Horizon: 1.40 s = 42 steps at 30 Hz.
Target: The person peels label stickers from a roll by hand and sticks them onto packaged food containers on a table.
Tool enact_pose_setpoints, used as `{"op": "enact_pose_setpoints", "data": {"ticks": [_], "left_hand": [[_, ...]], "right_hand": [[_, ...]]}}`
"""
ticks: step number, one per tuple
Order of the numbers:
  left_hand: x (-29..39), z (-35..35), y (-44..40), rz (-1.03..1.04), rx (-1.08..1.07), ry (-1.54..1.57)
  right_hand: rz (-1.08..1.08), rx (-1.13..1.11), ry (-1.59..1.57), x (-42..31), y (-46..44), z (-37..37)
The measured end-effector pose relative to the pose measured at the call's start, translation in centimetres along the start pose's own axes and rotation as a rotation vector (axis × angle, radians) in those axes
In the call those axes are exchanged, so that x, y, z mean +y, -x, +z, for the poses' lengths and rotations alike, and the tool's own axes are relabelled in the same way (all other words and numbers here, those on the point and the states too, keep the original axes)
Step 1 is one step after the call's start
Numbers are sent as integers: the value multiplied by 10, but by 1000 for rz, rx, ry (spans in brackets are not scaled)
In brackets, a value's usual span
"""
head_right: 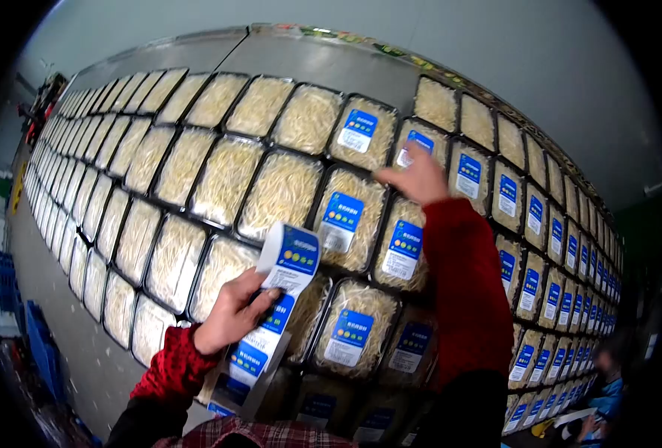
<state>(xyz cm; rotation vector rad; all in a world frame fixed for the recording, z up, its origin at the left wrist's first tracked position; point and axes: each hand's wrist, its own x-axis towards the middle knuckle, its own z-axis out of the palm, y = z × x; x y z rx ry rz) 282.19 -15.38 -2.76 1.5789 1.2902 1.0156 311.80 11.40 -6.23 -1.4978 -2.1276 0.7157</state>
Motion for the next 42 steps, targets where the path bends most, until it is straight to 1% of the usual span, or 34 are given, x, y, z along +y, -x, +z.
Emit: {"op": "enact_pose_setpoints", "data": {"ticks": [1, 3, 4, 5, 6, 7, 9, 10, 11, 13, 14, 15, 17, 18, 19, 21, 22, 23, 25, 26, 27, 29, 30, 31, 32, 33, 34, 35, 36, 37, 38, 39, 41, 42], "left_hand": [[-4, 1, 1, 3, -11, -7], [-7, 0, 6, -106, -54, 74], [-9, 0, 9, -103, -55, 73], [-12, -1, 14, -25, 11, -37], [-12, -2, 20, 47, 80, -147], [-11, -7, 21, 42, 86, -149], [-4, -21, 17, 177, 85, -242], [4, -29, 19, -65, -21, -59], [4, -30, 25, -66, -5, -58], [1, -26, 39, -438, 160, 328], [14, -32, 44, -499, 152, 309], [9, -34, 56, -479, 127, 196], [-8, -28, 82, -557, 163, 338], [-3, -32, 87, -588, 172, 344], [-2, -35, 89, -586, 180, 345], [-2, -42, 93, -516, 204, 280], [-9, -44, 97, -489, 208, 251], [-12, -48, 98, -488, 221, 250], [-14, -56, 101, -318, 202, -6], [-9, -61, 96, -290, 208, 56], [-15, -64, 95, -241, 185, 28], [-16, -71, 92, -232, 161, -12], [-18, -69, 93, -232, 165, -5], [-21, -68, 93, -176, 213, -41], [-23, -68, 90, -115, 260, -77], [-17, -70, 87, -125, 289, -205], [-21, -74, 78, 55, 302, -298], [-24, -80, 68, 237, 317, -390], [-20, -81, 63, 249, 315, -386], [-12, -82, 61, 46, 239, -228], [-8, -82, 58, -155, 163, -69], [-15, -74, 58, -314, 221, 108], [-5, -73, 58, -335, 232, 139], [-16, -66, 62, -310, 249, 133]], "right_hand": [[61, -322, -405, -32, 28, 13], [77, -597, -563, -106, 87, 31], [63, -575, -732, -116, 105, 46], [48, -553, -903, -122, 119, 58], [46, -558, -905, -130, 128, 63], [44, -524, -861, -137, 134, 66], [-7, -504, -775, -156, 143, 73], [-120, -439, -701, -167, 145, 73], [-232, -376, -626, -179, 145, 72], [-238, -369, -575, -189, 138, 75], [-265, -323, -556, -192, 129, 76], [-292, -272, -538, -194, 117, 77], [-69, -218, -563, -191, 64, 69], [-89, -181, -512, -179, 35, 77], [-114, -142, -461, -162, 14, 94], [-135, -107, -224, -137, -3, 127], [-178, -82, -1, -131, -3, 136], [-131, -104, 46, -139, -4, 136], [-342, 131, 241, -148, 9, 137], [-311, 125, 382, -169, 22, 123], [-311, 125, 383, -180, 33, 118], [-2, -516, -311, -196, 60, 113], [-4, -646, -530, -204, 79, 114], [-5, -761, -753, -212, 96, 117], [6, -710, -736, -218, 107, 115], [19, -658, -720, -223, 116, 115], [12, -653, -800, -223, 124, 119], [-31, -638, -796, -228, 129, 122], [-161, -573, -690, -231, 132, 118], [-287, -508, -581, -236, 134, 112], [-225, -470, -600, -238, 135, 111], [-230, -466, -591, -238, 127, 105], [-203, -437, -580, -234, 97, 90], [-64, -283, -594, -227, 64, 82]]}}
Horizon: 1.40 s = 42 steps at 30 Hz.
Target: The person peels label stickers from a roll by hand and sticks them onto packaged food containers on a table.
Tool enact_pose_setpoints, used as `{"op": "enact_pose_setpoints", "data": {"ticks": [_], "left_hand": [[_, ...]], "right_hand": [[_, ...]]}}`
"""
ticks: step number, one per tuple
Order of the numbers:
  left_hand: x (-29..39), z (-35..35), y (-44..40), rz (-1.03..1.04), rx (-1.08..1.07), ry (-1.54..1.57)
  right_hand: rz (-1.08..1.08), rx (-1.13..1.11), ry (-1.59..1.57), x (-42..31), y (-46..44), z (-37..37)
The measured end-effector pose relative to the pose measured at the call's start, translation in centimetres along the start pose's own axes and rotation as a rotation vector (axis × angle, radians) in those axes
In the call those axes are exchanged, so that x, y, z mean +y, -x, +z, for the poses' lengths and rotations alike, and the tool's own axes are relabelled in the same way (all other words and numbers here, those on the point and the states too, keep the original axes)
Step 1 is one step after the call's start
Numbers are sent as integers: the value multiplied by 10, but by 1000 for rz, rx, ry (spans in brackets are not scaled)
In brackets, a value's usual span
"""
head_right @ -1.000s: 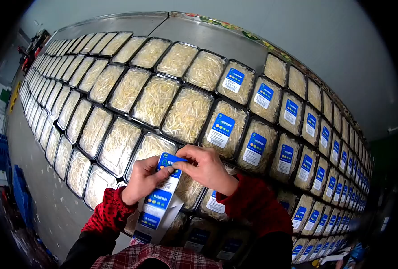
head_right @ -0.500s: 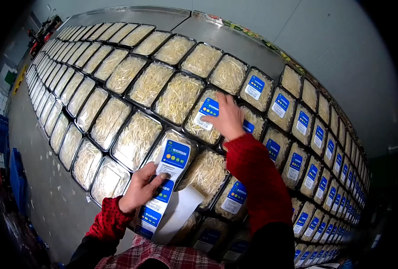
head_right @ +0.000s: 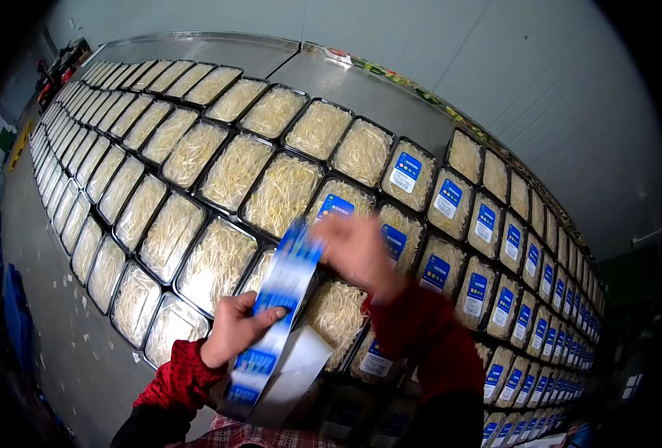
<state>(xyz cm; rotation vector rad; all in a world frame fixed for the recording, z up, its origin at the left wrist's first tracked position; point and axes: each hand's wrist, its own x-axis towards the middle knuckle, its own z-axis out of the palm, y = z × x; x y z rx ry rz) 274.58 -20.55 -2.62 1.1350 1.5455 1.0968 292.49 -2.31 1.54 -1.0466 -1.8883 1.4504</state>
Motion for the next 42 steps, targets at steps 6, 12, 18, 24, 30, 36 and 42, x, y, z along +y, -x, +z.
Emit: {"op": "enact_pose_setpoints", "data": {"ticks": [6, 12, 18, 24, 30, 36, 42], "left_hand": [[-13, -14, -12, -55, -14, 35], [-10, -28, -34, 208, -8, -85], [-22, -31, -43, 244, -11, -78], [7, -48, -56, 260, -53, -125], [-4, -52, -35, -77, 138, 130], [-32, -74, -30, 13, 127, 80], [-38, -91, -40, 207, 93, -70]], "right_hand": [[-166, 286, 422, 103, -192, -121], [-56, 398, 1069, 95, -180, -78], [129, -378, -280, 22, -45, 18], [-1, -298, -298, 33, -17, 61], [-162, -10, -67, -7, -127, 5], [-159, 258, 602, 94, -299, -37], [-262, 333, 1058, 56, -244, 16]]}}
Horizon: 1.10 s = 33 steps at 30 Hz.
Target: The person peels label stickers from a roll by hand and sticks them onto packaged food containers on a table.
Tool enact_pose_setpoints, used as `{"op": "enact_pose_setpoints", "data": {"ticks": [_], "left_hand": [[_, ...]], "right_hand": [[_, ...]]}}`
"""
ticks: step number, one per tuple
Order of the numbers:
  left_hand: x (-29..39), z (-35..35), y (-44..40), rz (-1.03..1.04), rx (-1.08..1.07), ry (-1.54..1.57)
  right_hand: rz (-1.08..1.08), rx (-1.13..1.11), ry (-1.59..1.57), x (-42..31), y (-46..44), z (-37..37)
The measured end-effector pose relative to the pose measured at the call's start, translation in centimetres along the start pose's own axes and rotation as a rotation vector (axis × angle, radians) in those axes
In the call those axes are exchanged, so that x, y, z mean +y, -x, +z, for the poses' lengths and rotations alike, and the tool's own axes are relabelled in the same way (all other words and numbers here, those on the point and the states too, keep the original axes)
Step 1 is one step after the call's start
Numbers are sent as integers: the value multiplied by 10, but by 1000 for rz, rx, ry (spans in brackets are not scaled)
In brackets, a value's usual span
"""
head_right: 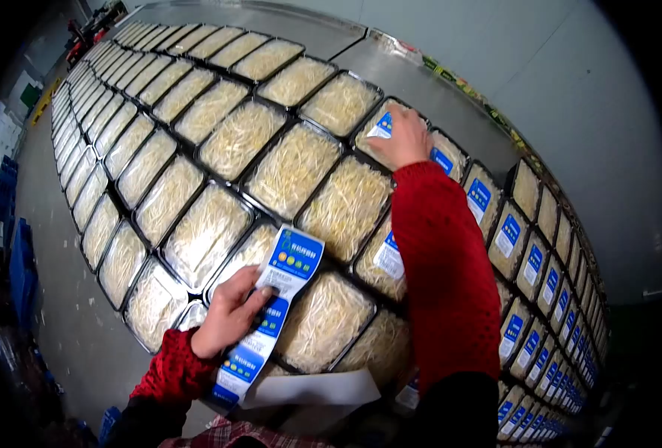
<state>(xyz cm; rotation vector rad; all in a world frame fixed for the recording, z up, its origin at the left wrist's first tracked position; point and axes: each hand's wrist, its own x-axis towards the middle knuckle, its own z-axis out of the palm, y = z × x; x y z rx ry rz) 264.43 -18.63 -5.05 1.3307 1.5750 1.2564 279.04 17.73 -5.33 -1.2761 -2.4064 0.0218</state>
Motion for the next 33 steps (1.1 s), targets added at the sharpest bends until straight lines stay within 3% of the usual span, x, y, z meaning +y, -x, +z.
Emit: {"op": "enact_pose_setpoints", "data": {"ticks": [1, 2, 3, 5, 8, 9, 10, 11, 12, 13, 14, 16, 17, 19, 20, 22, 23, 25, 27, 29, 31, 33], "left_hand": [[-1, 0, -1, 15, -6, 0], [-3, 2, 3, -67, -20, 47], [-2, 3, 5, -133, -32, 91], [0, 8, 10, -48, 29, 21], [8, 11, 7, 108, 53, -69], [11, 10, 3, 142, 22, -57], [13, 6, 2, -5, -68, -18], [17, 6, 5, -1, -63, -18], [22, 7, 12, -141, -40, 18], [25, 10, 20, -282, -21, 54], [18, 11, 33, -256, 4, 78], [6, 16, 66, -383, 19, 153], [6, 16, 75, -444, 40, 195], [3, 11, 76, -310, 47, 39], [6, 7, 65, -174, 81, 16], [16, 9, 42, 11, 161, 93], [18, 7, 32, 69, 155, 70], [15, 1, 26, -49, 37, 25], [21, 6, 36, -308, 115, 102], [9, 8, 58, -242, 103, 44], [10, 13, 77, -336, 131, 233], [16, 14, 81, -355, 124, 274]], "right_hand": [[-30, -184, -250, -12, 20, -1], [20, -590, -699, -41, 54, -25], [-47, -866, -865, -74, 110, -43], [134, -880, -1213, -89, 150, -56], [94, -706, -1134, -107, 182, -75], [-49, -551, -1094, -112, 189, -78], [-26, -512, -1134, -116, 194, -88], [-18, -494, -1152, -115, 192, -92], [-11, -476, -1170, -113, 190, -97], [125, -458, -1203, -102, 177, -94], [264, -435, -1234, -87, 159, -90], [254, -235, -996, -57, 106, -96], [258, -322, -1084, -56, 87, -93], [214, -708, -857, -78, 95, -85], [-224, -546, -889, -90, 110, -93], [-351, -735, -1045, -113, 148, -91], [-13, -1079, -1161, -123, 165, -80], [93, -886, -1281, -125, 194, -75], [157, -796, -1253, -123, 190, -93], [233, -740, -1073, -105, 160, -104], [132, -391, -854, -66, 114, -77], [70, -311, -599, -46, 91, -44]]}}
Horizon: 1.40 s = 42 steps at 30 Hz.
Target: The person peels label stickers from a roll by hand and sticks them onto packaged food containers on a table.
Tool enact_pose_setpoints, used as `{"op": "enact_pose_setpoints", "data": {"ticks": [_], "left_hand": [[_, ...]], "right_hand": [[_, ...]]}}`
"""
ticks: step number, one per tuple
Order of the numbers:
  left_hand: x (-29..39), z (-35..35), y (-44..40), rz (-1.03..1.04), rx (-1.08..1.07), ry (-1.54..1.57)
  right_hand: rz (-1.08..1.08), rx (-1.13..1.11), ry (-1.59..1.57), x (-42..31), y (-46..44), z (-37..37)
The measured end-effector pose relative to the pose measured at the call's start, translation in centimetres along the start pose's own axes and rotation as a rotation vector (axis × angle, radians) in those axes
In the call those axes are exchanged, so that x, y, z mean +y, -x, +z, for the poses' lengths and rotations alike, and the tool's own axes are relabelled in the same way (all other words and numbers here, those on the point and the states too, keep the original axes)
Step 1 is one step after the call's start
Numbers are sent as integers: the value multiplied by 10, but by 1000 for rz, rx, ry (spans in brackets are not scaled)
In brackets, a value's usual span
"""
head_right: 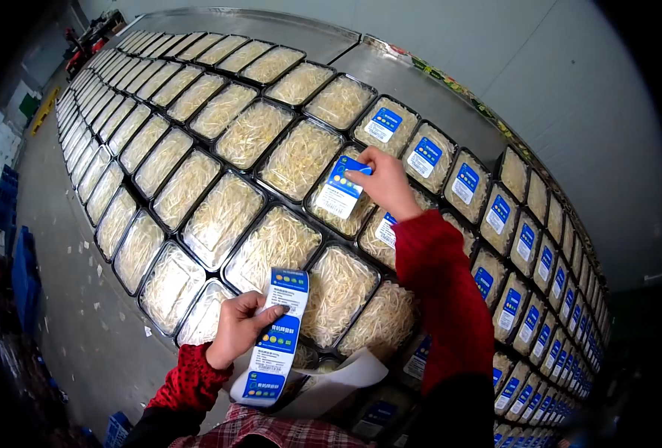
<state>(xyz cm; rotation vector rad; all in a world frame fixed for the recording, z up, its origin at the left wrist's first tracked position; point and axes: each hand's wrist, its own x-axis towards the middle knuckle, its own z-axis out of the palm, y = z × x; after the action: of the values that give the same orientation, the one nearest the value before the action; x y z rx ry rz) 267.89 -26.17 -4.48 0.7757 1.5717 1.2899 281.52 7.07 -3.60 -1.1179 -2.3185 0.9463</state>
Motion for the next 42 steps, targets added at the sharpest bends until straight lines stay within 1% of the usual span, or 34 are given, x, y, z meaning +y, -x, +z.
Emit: {"op": "enact_pose_setpoints", "data": {"ticks": [1, 2, 3, 4, 6, 8, 10, 11, 12, 13, 14, 15, 16, 18, 19, 20, 21, 22, 23, 24, 26, 27, 28, 30, 31, 32, 33, 34, 35, 36, 38, 40, 41, 42], "left_hand": [[-2, -1, 1, -1, 4, -1], [-4, -4, -1, 64, -20, -79], [-3, -8, -2, 125, -46, -160], [-3, -12, 0, 114, -44, -165], [1, -16, 5, 161, -108, -239], [8, -18, 13, 180, -149, -268], [11, -20, 27, 244, -170, -274], [9, -20, 38, 347, -130, -342], [12, -21, 48, 387, -151, -427], [18, -21, 54, 536, -164, -531], [26, -20, 57, 688, -175, -634], [20, -18, 61, 645, -282, -432], [15, -18, 78, 368, -363, -297], [2, -20, 101, 190, -338, -351], [-5, -10, 121, -14, -250, -29], [-2, -14, 137, -144, -282, -52], [-14, -16, 154, -160, -292, -49], [-26, -19, 171, -181, -300, -47], [-21, -21, 184, -237, -307, -54], [-27, -23, 195, -254, -298, -59], [-21, -27, 206, -314, -277, -35], [-23, -31, 209, -310, -271, -40], [-27, -36, 210, -214, -238, -106], [-34, -41, 212, -41, -196, -158], [-32, -45, 210, 34, -225, -229], [-26, -47, 207, 121, -256, -296], [-26, -48, 209, 132, -279, -290], [-29, -49, 210, 78, -293, -240], [-31, -50, 210, 26, -312, -192], [-33, -53, 209, 38, -348, -190], [-35, -62, 211, 254, -408, -299], [-28, -67, 216, 340, -411, -360], [-29, -71, 216, 368, -468, -347], [-29, -74, 216, 391, -523, -332]], "right_hand": [[-36, 36, 162, 24, -5, 18], [-71, 73, 321, 16, -5, 26], [-128, 153, 329, 10, 0, 27], [-137, 251, 545, 5, 13, 28], [-76, -11, 165, -23, 46, 23], [115, -516, -368, -62, 105, 25], [140, -566, -667, -69, 159, 40], [180, -530, -711, -83, 181, 39], [220, -492, -758, -97, 200, 39], [214, -499, -803, -102, 219, 44], [126, -513, -709, -108, 233, 44], [103, -512, -648, -113, 246, 47], [79, -511, -585, -118, 257, 49], [81, -498, -607, -125, 269, 47], [19, -464, -521, -125, 269, 45], [-45, -426, -437, -125, 265, 42], [106, -342, -509, -130, 247, 26], [85, -245, -464, -118, 224, 17], [79, -83, -362, -89, 202, 29], [85, -97, -172, -69, 186, 35], [-40, -55, 157, -58, 181, 60], [14, -41, 340, -56, 185, 65], [73, -29, 522, -55, 192, 71], [-166, 174, 610, -70, 216, 67], [-90, 74, 467, -80, 232, 65], [-20, -244, 139, -99, 253, 64], [147, -527, -165, -118, 274, 64], [217, -606, -501, -131, 304, 73], [159, -589, -350, -148, 325, 75], [181, -499, -324, -164, 341, 78], [278, -422, -803, -162, 371, 97], [323, -407, -630, -171, 394, 102], [282, -336, -508, -184, 400, 97], [289, -319, -504, -183, 403, 99]]}}
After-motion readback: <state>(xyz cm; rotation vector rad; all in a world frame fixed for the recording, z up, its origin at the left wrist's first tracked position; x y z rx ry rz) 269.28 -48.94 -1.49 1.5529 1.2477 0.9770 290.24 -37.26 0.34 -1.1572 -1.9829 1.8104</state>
